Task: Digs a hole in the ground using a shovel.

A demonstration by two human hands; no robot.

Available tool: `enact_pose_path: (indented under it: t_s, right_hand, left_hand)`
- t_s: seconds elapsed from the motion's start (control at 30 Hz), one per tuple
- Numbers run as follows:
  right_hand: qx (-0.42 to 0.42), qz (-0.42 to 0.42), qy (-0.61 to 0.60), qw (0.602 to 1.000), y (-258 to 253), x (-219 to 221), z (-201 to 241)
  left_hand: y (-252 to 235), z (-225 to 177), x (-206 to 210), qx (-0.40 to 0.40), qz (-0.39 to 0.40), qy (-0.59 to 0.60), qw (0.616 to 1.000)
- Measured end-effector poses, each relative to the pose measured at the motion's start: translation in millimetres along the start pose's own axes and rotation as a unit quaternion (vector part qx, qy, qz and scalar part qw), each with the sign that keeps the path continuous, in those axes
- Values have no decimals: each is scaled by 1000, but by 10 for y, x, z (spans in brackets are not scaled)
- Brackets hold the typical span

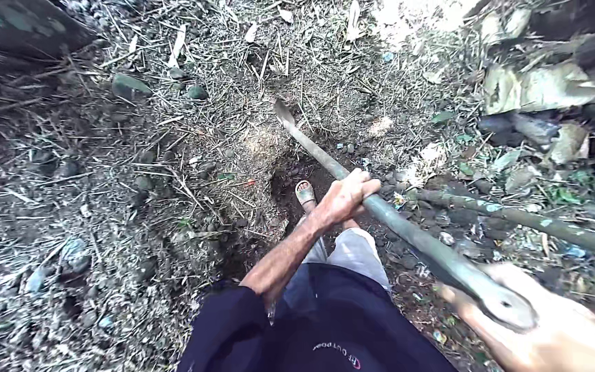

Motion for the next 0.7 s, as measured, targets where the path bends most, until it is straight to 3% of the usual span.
enact_pose_path:
  t_s: [0.07,0.13,0.2,0.27,0.33,0.43,0.5,0.57,0.7]
  right_hand:
    - [-45,44,29,998,-94,-222,103]
    - [-81,26,72,994,-450,37,234]
    - [-104,-19,95,990,-899,912,283]
    - [-35,90,11,995,-1036,1783,374]
    - [-3,146,-18,989,-1068,2228,595]
    - [-24,42,-33,998,-986,2230,790]
    - [-34,25,-33,999,-760,2015,656]
    - [-35,-17,-33,999,-738,1745,415]
    - [25,36,24,999,-48,1065,20]
  left_hand:
    - [25,-120,-37,4,-30,13,999]
    - [-36,198,-180,4,-53,16,998]
    - [-136,939,-379,-15,-73,13,997]
    - [30,1636,-533,-101,-40,-13,994]
    - [190,1975,-768,-137,-17,-40,990]
    - [377,1787,-913,-125,-53,-21,991]
    - [586,1449,-692,-124,-79,5,989]
    - [348,1335,-612,-85,-81,11,993]
    - [259,816,168,-67,-27,37,997]
Point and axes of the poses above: each hand's wrist, its own y-axis away from the middle knuckle, its own x-axis out of the palm, z = x × y, the point moved 1 cm from there along -y, towards the middle knuckle, and after that the axes turned 15 degrees about y, right-handed, at the moved point
